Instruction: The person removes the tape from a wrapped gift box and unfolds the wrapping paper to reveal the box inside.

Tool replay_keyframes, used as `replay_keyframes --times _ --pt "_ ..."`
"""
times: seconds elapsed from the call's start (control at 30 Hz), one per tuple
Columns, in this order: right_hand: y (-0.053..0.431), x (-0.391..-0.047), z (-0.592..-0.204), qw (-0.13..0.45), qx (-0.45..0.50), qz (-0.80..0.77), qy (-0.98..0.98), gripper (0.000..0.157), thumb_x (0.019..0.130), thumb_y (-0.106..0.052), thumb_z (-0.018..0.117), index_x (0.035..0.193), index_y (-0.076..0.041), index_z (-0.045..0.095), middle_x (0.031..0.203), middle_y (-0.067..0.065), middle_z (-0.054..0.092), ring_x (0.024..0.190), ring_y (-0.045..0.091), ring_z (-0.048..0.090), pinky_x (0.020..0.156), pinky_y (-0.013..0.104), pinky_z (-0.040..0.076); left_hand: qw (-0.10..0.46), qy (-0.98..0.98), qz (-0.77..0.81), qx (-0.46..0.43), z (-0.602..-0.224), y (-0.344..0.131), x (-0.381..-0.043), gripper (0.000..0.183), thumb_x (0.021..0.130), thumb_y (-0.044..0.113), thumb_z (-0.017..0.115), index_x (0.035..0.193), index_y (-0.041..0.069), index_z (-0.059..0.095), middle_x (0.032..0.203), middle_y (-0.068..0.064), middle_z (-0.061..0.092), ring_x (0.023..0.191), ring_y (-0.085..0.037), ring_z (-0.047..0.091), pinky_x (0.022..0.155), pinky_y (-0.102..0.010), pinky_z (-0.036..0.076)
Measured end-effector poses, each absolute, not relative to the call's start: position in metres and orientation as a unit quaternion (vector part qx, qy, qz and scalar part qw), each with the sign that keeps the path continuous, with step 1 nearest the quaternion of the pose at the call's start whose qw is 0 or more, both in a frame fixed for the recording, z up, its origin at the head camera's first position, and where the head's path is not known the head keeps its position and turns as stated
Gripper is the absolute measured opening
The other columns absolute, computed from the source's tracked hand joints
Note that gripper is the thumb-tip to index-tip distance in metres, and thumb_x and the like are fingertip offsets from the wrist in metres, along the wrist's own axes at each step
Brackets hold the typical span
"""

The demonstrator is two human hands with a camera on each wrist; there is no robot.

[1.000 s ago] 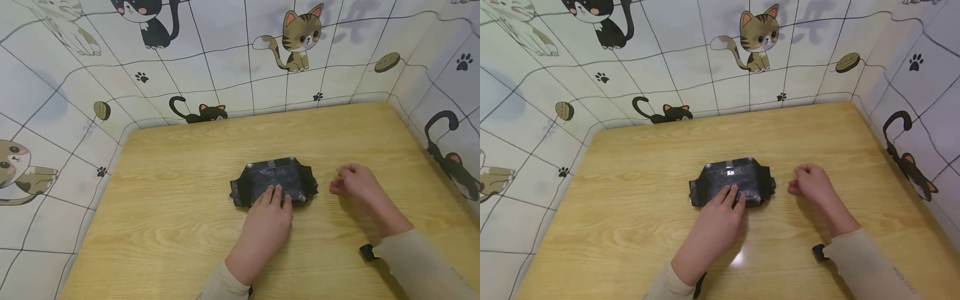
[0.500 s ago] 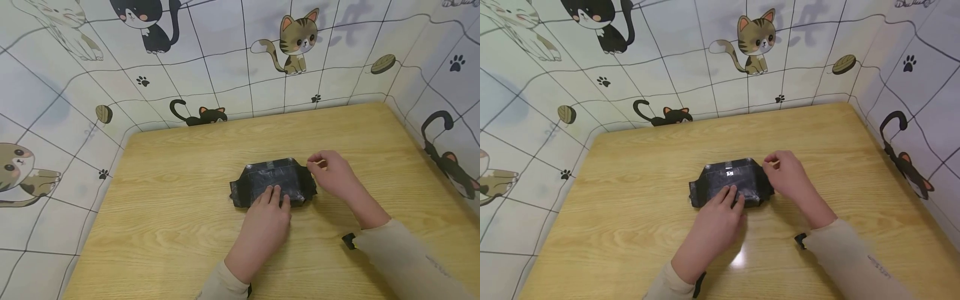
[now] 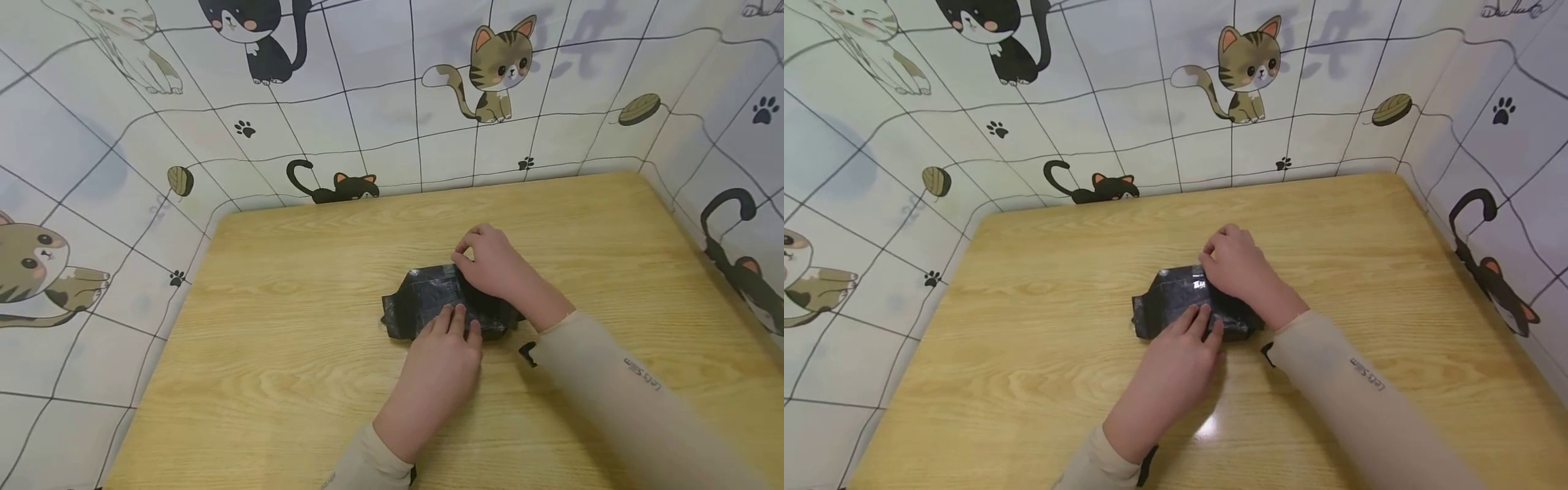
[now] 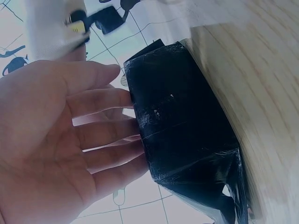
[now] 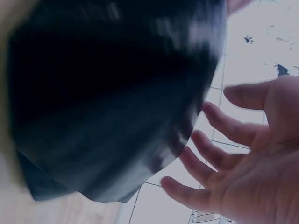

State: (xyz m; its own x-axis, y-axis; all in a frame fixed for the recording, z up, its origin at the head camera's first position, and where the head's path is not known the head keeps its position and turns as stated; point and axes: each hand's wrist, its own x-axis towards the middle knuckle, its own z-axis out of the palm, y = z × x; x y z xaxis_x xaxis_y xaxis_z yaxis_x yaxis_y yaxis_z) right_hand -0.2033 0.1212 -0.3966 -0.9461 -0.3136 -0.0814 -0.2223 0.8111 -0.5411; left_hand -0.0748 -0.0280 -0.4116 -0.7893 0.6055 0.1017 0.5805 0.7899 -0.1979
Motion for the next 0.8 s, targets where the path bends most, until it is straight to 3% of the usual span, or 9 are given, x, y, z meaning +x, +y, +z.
replay_keyframes --times 0.17,0.3,0.4,0.57,0.8 --pt "0.121 -0.221 -0.397 0.161 -0.156 -0.269 0.937 0.035 0.109 -0.024 0.06 0.126 0.003 0.073 0.151 0.031 0.055 0.14 0.049 0.053 0.111 0.062 0.049 0.09 -0.942 0.082 -0.313 -0.413 -0.028 -0.075 0.033 0.108 0.028 0.059 0.137 0.02 0.074 0.145 -0.011 0.07 0.136 -0.027 0.067 0.107 -0.034 0.059" --pt "0.121 -0.226 -0.398 0.179 -0.148 -0.273 0.934 0.027 0.108 -0.022 0.063 0.119 -0.001 0.076 0.143 0.028 0.063 0.111 0.04 0.065 0.091 0.051 0.053 0.084 -0.942 0.083 -0.314 -0.413 -0.028 -0.075 0.034 0.108 0.028 0.059 0.138 0.02 0.073 0.146 -0.011 0.069 0.137 -0.027 0.066 0.107 -0.034 0.058" --pt "0.121 -0.225 -0.398 0.168 -0.146 -0.277 0.935 0.019 0.107 -0.021 0.065 0.112 -0.006 0.076 0.138 0.025 0.066 0.103 0.036 0.063 0.088 0.05 0.051 0.076 -0.943 0.085 -0.313 -0.412 -0.027 -0.075 0.034 0.109 0.028 0.058 0.139 0.02 0.073 0.147 -0.011 0.068 0.138 -0.027 0.065 0.108 -0.035 0.058" --pt "0.12 -0.224 -0.4 0.148 -0.164 -0.288 0.932 0.013 0.106 -0.016 0.065 0.104 -0.006 0.074 0.137 0.025 0.066 0.123 0.042 0.062 0.101 0.059 0.052 0.077 -0.943 0.085 -0.311 -0.412 -0.027 -0.075 0.035 0.108 0.028 0.059 0.139 0.02 0.073 0.147 -0.011 0.068 0.138 -0.027 0.065 0.109 -0.034 0.058" --pt "0.119 -0.224 -0.41 0.137 -0.185 -0.303 0.925 0.013 0.109 -0.011 0.059 0.099 -0.004 0.064 0.137 0.025 0.062 0.121 0.039 0.06 0.101 0.058 0.05 0.082 -0.943 0.084 -0.312 -0.412 -0.027 -0.075 0.034 0.108 0.028 0.058 0.138 0.021 0.073 0.146 -0.011 0.069 0.137 -0.027 0.066 0.108 -0.034 0.058"
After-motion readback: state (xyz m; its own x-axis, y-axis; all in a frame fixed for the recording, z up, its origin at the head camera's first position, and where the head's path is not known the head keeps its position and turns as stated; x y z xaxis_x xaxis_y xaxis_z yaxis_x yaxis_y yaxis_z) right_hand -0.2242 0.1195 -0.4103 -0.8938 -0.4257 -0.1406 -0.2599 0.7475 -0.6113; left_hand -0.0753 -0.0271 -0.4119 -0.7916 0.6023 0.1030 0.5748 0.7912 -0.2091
